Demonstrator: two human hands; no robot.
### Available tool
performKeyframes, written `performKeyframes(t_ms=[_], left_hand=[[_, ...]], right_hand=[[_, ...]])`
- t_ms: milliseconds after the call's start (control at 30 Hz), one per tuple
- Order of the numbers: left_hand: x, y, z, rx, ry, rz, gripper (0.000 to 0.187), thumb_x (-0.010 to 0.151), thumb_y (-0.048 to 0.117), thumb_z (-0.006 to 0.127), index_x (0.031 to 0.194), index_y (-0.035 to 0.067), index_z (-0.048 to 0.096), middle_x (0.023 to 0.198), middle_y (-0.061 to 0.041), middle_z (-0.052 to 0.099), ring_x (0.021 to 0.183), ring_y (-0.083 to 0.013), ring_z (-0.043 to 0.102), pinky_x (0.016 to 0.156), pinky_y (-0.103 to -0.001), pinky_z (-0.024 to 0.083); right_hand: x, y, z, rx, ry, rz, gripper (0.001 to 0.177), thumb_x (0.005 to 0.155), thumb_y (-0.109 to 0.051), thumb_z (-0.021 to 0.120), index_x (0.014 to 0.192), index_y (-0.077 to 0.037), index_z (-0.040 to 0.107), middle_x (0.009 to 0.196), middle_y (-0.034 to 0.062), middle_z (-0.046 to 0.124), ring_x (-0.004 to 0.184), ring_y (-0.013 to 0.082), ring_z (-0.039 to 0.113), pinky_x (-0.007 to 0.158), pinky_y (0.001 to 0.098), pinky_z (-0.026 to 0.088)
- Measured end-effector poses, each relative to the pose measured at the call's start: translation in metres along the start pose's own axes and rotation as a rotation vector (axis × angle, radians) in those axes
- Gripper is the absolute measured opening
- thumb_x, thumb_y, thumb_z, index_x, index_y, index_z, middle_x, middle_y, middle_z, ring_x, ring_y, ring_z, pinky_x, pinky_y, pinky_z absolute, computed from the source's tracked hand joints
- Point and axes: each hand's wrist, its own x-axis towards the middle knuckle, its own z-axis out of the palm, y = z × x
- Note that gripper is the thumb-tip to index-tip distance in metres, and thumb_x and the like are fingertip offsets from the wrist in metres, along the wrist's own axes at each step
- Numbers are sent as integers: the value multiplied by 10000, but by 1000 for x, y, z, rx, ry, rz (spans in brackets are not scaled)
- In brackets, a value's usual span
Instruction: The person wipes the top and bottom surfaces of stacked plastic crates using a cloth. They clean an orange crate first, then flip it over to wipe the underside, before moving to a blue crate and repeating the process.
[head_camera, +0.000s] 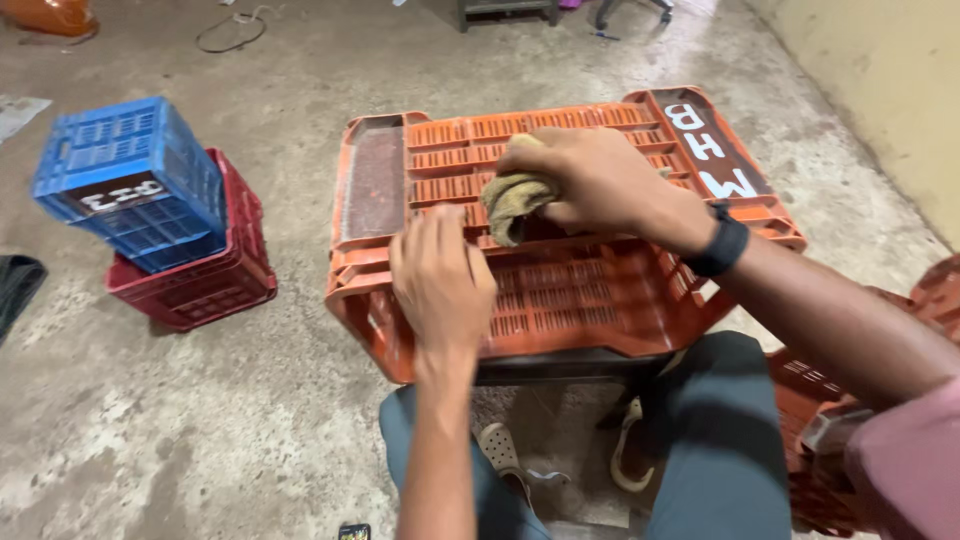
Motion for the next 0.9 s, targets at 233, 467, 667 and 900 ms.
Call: performKeyframes(t_ms=[233,467,667,900], left_hand=[[-73,24,-15,-144,462,-215,216,973,80,559,1149,-17,636,1231,-168,597,1199,-330,579,1083,-501,450],[-35,-17,-40,-245,499,-239,301,1116,179,488,1342,-17,524,1423,-166,478,1325,-298,540,1171,-433,471],[43,-66,-34,-663,264,-381,707,1143,514,268,1592,-32,297,1665,-270,323,1556,-422,369,1284,-486,299],[34,-68,-28,-291,14,-500,913,1026,705,101,1644,33,126,1700,-274,173,1557,-449,257,1216,-512,298]], right_hand=[[67,-30,42,49,-54,-425,470,797,-215,777,1254,-203,669,1117,78,679,780,259,709,536,378,549],[112,-62,66,52,-78,-560,479,790,-170,764,1260,-182,670,1048,90,667,745,284,701,519,405,528],[134,-55,76,49,-184,-441,416,744,-234,805,1128,-125,688,936,89,678,759,330,703,605,455,555],[175,9,111,16,-98,-217,421,711,-189,780,1129,-159,742,879,121,732,766,335,715,623,468,569]])
